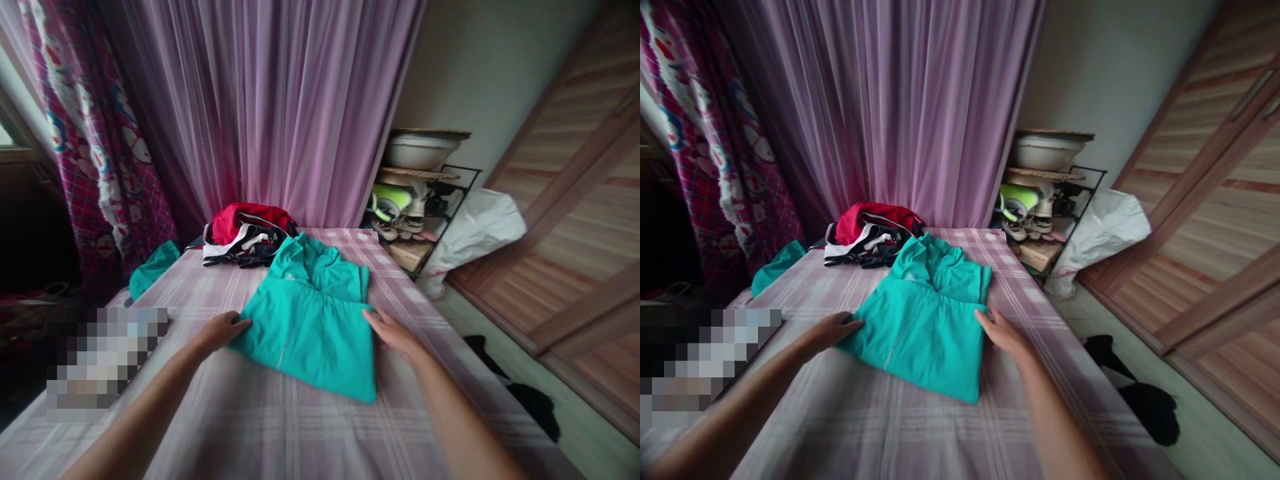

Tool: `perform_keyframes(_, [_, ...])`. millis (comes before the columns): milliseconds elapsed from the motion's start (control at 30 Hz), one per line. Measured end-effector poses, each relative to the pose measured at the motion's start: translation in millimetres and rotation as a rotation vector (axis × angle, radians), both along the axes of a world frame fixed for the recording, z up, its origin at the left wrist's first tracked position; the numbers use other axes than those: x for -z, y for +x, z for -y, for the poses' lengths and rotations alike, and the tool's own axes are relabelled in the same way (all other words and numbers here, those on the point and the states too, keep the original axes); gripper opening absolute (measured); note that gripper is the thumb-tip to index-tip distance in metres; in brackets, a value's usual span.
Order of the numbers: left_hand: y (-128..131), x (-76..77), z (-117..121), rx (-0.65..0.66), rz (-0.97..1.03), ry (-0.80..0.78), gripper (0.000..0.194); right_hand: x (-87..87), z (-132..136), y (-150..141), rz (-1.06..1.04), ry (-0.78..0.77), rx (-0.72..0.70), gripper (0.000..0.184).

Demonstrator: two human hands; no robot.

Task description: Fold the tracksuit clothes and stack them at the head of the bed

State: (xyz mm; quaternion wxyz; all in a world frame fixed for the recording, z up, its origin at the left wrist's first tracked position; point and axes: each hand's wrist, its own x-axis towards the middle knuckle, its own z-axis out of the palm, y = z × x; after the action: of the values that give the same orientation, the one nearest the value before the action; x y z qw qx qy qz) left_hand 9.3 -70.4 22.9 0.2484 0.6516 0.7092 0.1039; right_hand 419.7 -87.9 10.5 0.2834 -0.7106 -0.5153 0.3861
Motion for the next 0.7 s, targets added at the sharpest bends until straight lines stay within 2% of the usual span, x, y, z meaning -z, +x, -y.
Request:
perform_keyframes(67, [2.1,0.0,9.3,0.001,-0.014,-0.002,0.041,15.1,10.8,-4.4,-0.088,0.094,-0.095,0.073])
perform_keyframes(167, [4.5,-2.3,33.2,0.011,0.048,-0.029,0.039,27.9,6.8,-6.6,-0.118,0.176,-0.097,0.072])
perform_keyframes(267, [9.3,-2.7,64.2,0.045,0.166,-0.124,0.041,28.1,0.6,0.5,-0.145,0.181,-0.097,0.061])
perform_keyframes(367, [13.9,-3.4,91.7,0.111,0.270,-0.265,0.045,24.7,8.7,13.4,-0.211,0.159,-0.208,0.051])
perform_keyframes(433, [13.6,-7.6,101.5,0.182,0.266,-0.347,0.047,23.5,18.7,21.8,-0.259,0.127,-0.289,0.050])
perform_keyframes(500, [10.9,-15.6,101.2,0.244,0.242,-0.415,0.049,22.2,25.4,27.7,-0.253,0.113,-0.332,0.051])
perform_keyframes(567, [8.5,-25.8,90.8,0.240,0.204,-0.408,0.051,18.6,25.1,29.6,-0.131,0.140,-0.316,0.050])
perform_keyframes(700, [18.7,-39.7,53.5,0.125,-0.027,-0.048,0.057,5.8,8.3,21.0,0.383,0.201,-0.154,0.048])
